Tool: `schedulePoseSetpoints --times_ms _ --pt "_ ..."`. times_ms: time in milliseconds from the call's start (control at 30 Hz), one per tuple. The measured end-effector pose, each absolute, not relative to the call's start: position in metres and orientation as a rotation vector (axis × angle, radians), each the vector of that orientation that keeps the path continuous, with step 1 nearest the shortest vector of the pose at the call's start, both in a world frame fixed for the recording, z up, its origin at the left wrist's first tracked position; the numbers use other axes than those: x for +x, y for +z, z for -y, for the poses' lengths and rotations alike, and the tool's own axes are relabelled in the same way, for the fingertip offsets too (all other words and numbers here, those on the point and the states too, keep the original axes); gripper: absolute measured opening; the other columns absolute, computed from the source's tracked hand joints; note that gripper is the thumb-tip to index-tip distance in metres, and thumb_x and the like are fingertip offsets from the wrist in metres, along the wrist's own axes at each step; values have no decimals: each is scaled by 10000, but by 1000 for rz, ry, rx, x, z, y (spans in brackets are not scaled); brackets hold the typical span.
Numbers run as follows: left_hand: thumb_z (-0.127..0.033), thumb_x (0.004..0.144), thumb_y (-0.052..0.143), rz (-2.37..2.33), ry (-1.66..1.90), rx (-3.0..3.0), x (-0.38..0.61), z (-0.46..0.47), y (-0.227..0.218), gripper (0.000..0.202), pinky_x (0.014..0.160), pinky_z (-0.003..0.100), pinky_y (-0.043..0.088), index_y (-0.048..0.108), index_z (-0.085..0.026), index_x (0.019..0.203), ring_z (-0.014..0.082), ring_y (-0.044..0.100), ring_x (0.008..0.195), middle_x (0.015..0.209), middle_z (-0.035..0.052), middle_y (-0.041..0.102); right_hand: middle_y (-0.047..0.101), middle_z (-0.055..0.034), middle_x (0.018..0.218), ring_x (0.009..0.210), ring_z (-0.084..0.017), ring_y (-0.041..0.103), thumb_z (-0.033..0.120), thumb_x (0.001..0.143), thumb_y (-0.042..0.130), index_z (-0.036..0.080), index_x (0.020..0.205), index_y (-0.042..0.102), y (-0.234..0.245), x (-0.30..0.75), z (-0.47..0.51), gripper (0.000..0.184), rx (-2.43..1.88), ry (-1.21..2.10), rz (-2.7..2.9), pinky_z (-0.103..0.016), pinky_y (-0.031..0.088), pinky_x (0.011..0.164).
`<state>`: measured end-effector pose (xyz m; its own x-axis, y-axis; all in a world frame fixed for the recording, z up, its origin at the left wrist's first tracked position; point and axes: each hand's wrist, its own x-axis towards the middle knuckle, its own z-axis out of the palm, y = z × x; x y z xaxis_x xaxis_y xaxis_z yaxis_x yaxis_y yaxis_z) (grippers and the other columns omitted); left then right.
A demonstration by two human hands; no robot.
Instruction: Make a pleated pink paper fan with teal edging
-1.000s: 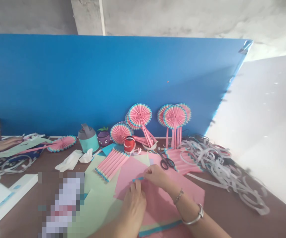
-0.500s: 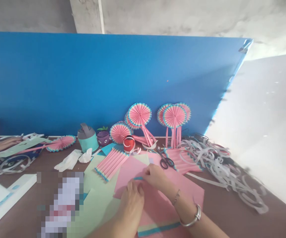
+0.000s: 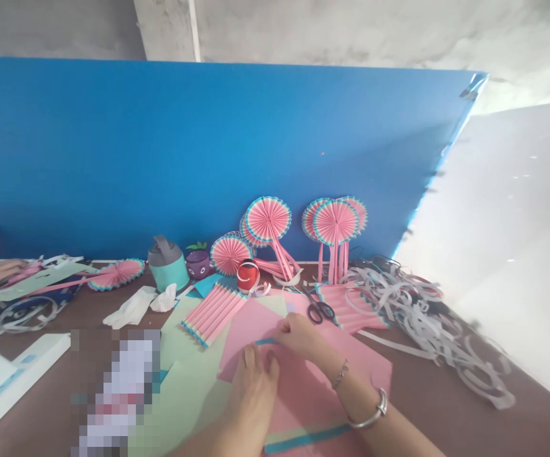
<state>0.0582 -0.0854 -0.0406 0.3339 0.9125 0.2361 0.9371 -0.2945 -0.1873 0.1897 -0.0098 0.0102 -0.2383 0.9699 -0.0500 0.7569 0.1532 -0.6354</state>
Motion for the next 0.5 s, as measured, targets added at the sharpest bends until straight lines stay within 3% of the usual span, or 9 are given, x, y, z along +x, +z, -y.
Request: schedulePoseSetpoints --times_ms 300,500 --pt "-65 800 528 1610 -82 -2340 57 86 -34 394 855 449 466 625 -160 1171 308 575 1064 1154 218 629 187 82 447 461 -63 185 382 699 574 203 436 252 17 189 13 452 -1586 1141 1878 -236 153 440" --pt "-34 796 513 1618 -80 -2363 55 86 -37 435 832 433 486 608 -177 1196 303 575 1075 1181 217 613 178 74 467 516 -83 223 282 690 590 190 420 239 14 190 12 452 -1679 881 2007 -243 172 478"
